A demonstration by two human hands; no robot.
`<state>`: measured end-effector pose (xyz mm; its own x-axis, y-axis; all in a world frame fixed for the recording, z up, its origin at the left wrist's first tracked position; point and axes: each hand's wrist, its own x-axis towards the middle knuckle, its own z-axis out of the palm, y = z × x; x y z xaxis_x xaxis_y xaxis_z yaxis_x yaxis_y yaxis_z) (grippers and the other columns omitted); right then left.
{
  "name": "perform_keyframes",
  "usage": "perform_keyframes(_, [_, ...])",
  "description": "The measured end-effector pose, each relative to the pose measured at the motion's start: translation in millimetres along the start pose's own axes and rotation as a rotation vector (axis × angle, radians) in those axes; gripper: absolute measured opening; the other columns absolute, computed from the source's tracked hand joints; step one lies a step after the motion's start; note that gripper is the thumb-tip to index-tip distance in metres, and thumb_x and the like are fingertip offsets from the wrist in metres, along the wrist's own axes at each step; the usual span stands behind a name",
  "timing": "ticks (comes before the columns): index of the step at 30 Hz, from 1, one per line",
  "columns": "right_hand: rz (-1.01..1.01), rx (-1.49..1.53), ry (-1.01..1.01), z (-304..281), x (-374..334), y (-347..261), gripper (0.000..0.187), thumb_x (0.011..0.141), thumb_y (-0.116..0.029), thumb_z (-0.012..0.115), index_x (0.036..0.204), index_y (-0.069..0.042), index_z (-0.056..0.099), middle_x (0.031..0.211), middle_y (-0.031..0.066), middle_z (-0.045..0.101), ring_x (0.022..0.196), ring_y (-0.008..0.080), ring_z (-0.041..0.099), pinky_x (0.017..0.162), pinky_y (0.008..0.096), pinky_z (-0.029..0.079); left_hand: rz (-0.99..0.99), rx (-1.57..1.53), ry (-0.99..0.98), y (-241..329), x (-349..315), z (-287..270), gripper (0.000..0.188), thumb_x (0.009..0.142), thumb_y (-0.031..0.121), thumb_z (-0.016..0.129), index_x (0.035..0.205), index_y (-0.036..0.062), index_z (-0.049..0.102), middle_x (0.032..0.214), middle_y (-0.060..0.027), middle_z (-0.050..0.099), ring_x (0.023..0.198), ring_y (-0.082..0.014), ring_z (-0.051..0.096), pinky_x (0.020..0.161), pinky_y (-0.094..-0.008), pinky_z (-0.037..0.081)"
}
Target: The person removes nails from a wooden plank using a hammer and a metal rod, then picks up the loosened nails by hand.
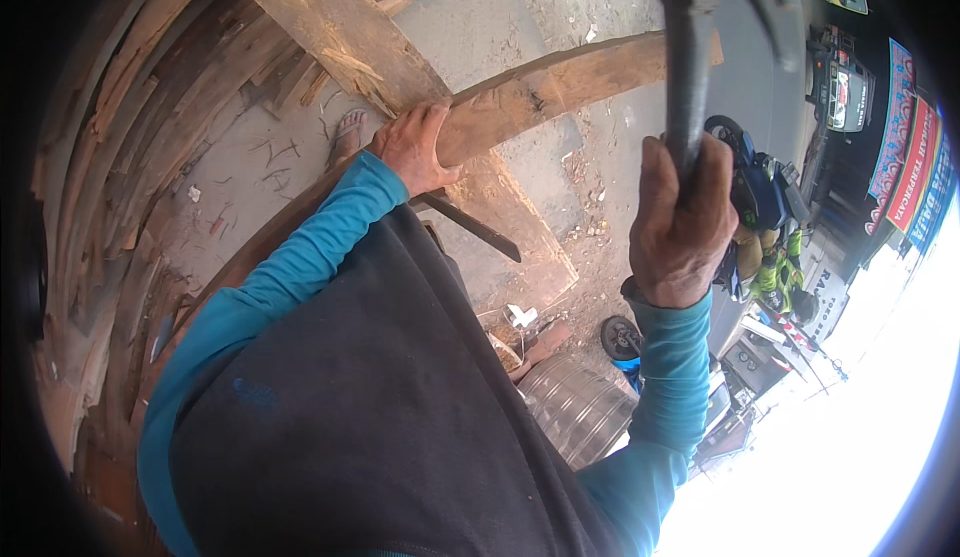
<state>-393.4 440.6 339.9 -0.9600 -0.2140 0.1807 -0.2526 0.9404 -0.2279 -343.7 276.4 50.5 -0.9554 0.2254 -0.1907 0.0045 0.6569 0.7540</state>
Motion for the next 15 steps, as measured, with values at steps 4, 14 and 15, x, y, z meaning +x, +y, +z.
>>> perform_keyframes(4, [-0.046, 0.619, 0.293, 15, 0, 13, 0.033, 0.105, -0.038, 0.05, 0.097, -0.006, 0.051, 0.065, -0.0019, 0.047, 0.051, 0.0029, 0.041, 0.045, 0.0207, 0.037, 0.068, -0.074, 0.093, -9, 1, 8, 0.09, 0.064, 0.028, 0.086, 0.138, 0.0071, 0.041, 0.128, -0.0189, 0.054, 0.117, -0.0406, 0.056, 0.096, -0.0538, 0.048])
perform_keyframes(14, [0.283, 0.023, -0.121, 18, -43, 30, 0.019, 0.097, -0.02, 0.065, 0.1, -0.003, 0.057, 0.063, 0.0136, 0.055, 0.055, 0.0188, 0.057, 0.055, 0.0367, 0.047, 0.052, -0.026, 0.044, 0, -6, 9, 0.09, 0.065, 0.029, 0.086, 0.138, 0.005, 0.04, 0.128, -0.0212, 0.054, 0.118, -0.0422, 0.056, 0.099, -0.0519, 0.047])
perform_keyframes(15, [0.266, 0.172, 0.053, 16, -39, 28, 0.019, 0.098, -0.021, 0.064, 0.1, -0.004, 0.056, 0.062, 0.0079, 0.055, 0.053, 0.0137, 0.054, 0.051, 0.032, 0.044, 0.032, -0.031, 0.02, 2, -6, 2, 0.089, 0.065, 0.029, 0.086, 0.138, 0.005, 0.041, 0.128, -0.0215, 0.054, 0.117, -0.042, 0.056, 0.099, -0.0511, 0.047])
